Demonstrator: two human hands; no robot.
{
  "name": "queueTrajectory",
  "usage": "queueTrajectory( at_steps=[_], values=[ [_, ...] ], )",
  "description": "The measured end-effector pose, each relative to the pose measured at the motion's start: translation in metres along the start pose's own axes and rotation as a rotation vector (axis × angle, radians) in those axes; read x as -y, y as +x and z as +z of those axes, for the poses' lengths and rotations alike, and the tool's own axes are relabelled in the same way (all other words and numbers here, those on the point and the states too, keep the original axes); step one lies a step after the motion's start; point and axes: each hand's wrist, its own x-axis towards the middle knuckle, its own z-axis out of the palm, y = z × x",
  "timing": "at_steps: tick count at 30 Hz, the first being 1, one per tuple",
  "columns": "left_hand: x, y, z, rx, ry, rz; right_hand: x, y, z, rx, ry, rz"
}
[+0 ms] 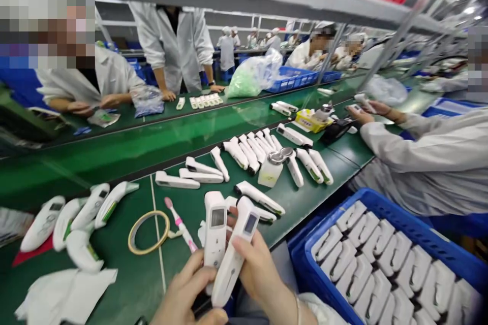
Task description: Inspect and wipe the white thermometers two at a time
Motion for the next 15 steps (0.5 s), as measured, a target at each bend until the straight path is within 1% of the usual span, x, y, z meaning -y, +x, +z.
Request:
queueTrajectory(
  at_steps=[3,5,7,9,12,15],
  values=[
    [0.002,-0.007,0.009,0.029,-0.174,-0.03,0.014,-0.003,0.002,-0.016,-0.002,0.101],
    [0.004,-0.014,0.015,0.03,-0.352,-0.104,0.018,-0.004,0.002,-0.029,-0.04,0.159],
    [0.004,-0.021,0.019,0.033,-0.557,-0.171,0.02,-0.005,0.003,-0.024,-0.081,0.184],
    [0.002,-0.025,0.021,0.039,-0.707,-0.203,0.022,-0.005,0.004,0.005,-0.102,0.192],
    [-0.003,-0.027,0.02,0.025,-0.8,-0.219,0.024,-0.007,0.006,0.039,-0.093,0.249],
    [-0.009,-0.028,0.017,0.045,-0.797,-0.247,0.026,-0.011,0.006,0.043,-0.085,0.324]
  ],
)
